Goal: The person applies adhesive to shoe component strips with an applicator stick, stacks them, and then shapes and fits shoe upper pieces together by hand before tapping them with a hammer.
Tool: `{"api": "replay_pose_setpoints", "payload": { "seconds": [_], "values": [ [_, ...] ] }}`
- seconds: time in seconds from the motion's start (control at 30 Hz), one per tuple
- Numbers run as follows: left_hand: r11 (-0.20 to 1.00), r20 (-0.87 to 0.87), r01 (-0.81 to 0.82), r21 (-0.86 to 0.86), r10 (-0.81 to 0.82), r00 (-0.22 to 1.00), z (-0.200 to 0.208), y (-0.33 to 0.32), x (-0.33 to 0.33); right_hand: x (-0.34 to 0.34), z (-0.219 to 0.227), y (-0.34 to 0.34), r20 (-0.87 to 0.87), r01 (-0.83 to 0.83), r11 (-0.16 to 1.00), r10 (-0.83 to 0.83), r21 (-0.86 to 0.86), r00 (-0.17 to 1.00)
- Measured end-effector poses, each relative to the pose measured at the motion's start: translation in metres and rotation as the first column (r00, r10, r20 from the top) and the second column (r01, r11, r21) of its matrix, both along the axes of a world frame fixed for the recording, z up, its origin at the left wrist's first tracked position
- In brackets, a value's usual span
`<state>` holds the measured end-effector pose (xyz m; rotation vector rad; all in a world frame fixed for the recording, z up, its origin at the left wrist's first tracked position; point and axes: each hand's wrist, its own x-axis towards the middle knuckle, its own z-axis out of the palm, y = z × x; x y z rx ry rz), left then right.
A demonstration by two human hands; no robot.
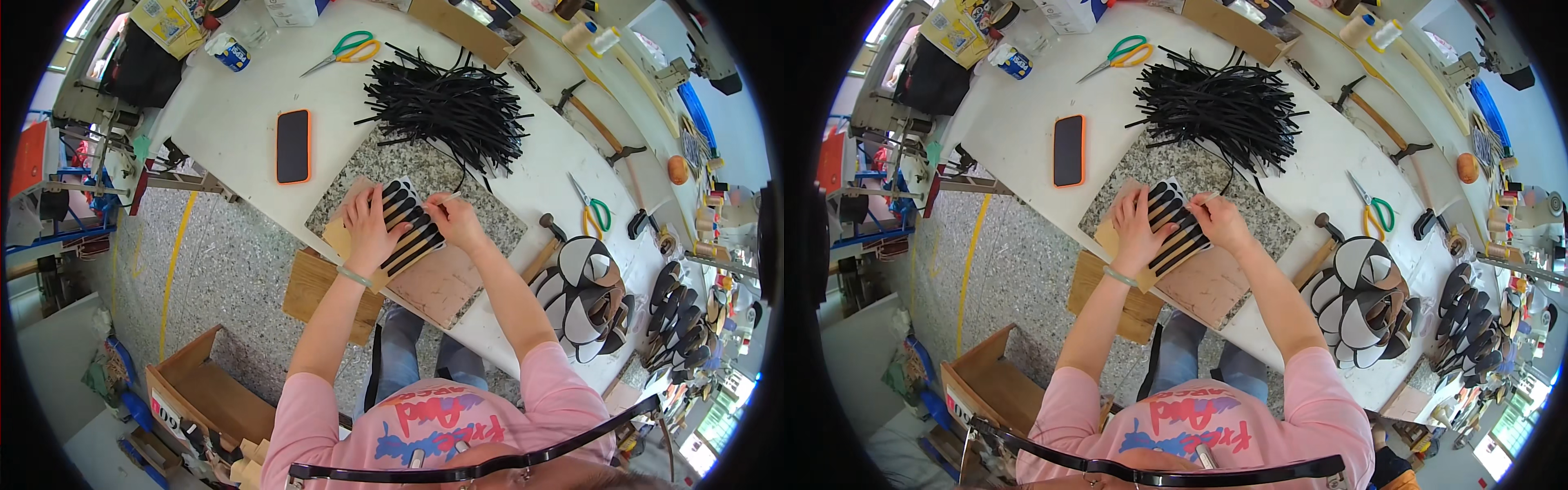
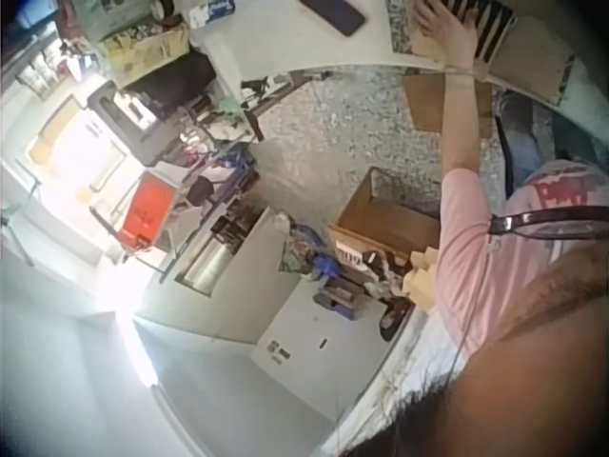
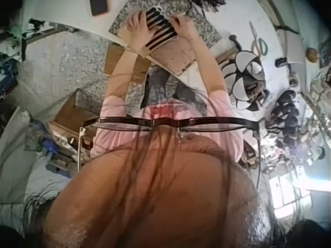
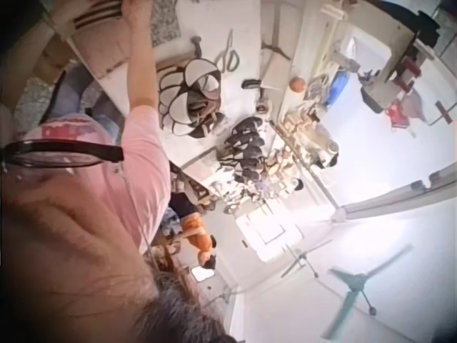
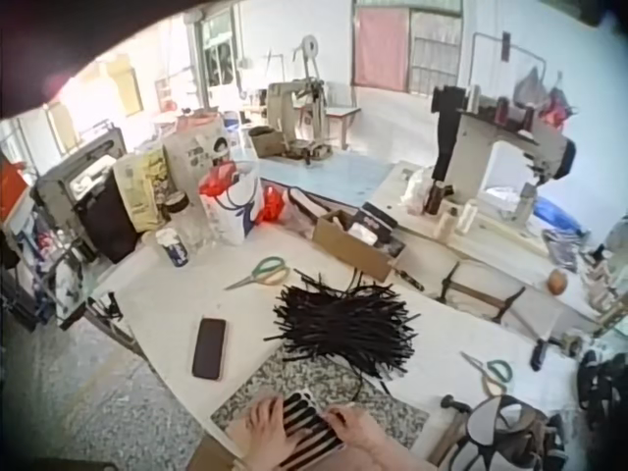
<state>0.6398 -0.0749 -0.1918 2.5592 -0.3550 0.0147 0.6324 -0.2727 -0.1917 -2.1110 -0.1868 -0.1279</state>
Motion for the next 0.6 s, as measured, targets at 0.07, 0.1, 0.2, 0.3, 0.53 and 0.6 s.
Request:
{"api": "replay_pose_setpoints", "payload": {
  "seconds": [0.07, 0.1, 0.2, 0.3, 0.53, 0.6],
  "values": [
    [1.000, -0.028, -0.014, -0.028, 0.013, 1.000, 0.002, 0.001, 0.000, 0.001, 0.003, -0.002, -0.102, 0.115, 0.993, -0.113, 0.014, 0.988],
    [0.999, -0.028, -0.011, -0.030, 0.011, 1.000, 0.006, 0.000, 0.001, 0.002, 0.003, -0.006, -0.101, 0.117, 0.993, -0.116, 0.011, 0.988],
    [0.999, -0.061, -0.033, -0.009, 0.033, 0.998, 0.016, -0.002, 0.002, 0.003, 0.002, -0.012, -0.368, 0.376, 0.875, -0.255, 0.307, 0.894],
    [0.995, -0.070, 0.061, -0.080, -0.067, 0.995, 0.019, 0.009, 0.004, 0.003, -0.003, -0.010, -0.376, 0.394, 0.774, -0.218, 0.495, 0.900],
    [0.936, -0.438, 0.196, -0.291, -0.313, 0.843, 0.039, 0.043, 0.020, 0.005, -0.009, 0.010, -0.339, 0.232, 0.894, -0.098, 0.383, 0.936],
    [0.936, -0.208, 0.304, -0.179, -0.338, 0.918, 0.025, 0.046, 0.021, 0.006, -0.002, 0.017, -0.292, 0.193, 0.961, -0.130, 0.197, 0.947]
  ]
}}
